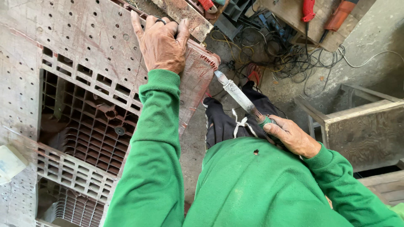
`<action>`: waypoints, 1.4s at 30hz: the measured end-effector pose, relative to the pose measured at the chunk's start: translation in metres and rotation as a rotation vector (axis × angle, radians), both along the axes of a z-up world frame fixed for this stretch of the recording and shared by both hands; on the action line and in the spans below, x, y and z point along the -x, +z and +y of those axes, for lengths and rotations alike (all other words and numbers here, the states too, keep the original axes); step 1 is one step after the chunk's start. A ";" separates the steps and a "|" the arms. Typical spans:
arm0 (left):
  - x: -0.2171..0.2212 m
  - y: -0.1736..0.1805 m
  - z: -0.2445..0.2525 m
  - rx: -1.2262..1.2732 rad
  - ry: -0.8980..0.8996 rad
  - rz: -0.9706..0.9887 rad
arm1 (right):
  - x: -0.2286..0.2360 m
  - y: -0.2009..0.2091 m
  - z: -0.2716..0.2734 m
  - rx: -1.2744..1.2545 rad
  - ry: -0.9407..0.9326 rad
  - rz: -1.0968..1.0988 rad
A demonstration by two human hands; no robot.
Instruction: The person uses a handheld scraper to remove residue from the surface of a large plastic pallet. They systematically scrape along the edges and across the grid pattern, occasionally repositioning the pallet to access different areas.
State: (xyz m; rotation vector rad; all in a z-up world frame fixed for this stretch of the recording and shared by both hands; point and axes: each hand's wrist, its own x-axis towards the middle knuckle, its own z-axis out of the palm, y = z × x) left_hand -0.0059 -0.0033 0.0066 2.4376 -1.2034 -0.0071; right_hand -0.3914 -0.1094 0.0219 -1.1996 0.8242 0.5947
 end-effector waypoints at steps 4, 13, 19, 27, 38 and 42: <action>0.000 0.002 0.002 0.024 -0.017 -0.065 | 0.009 -0.001 0.003 0.080 0.038 0.006; -0.001 -0.003 0.001 0.046 -0.013 -0.014 | 0.026 0.071 0.029 0.537 -0.159 -0.281; -0.004 -0.009 0.004 0.040 -0.028 -0.057 | -0.004 0.072 0.047 0.517 -0.200 -0.376; -0.006 -0.021 0.006 0.043 -0.079 -0.248 | -0.020 0.096 0.047 0.249 -0.454 -0.522; -0.013 -0.027 0.009 0.025 -0.084 -0.077 | -0.050 0.095 -0.021 0.326 -0.731 -0.444; -0.011 -0.027 0.011 0.053 -0.096 -0.120 | -0.041 0.112 -0.026 0.408 -0.676 -0.577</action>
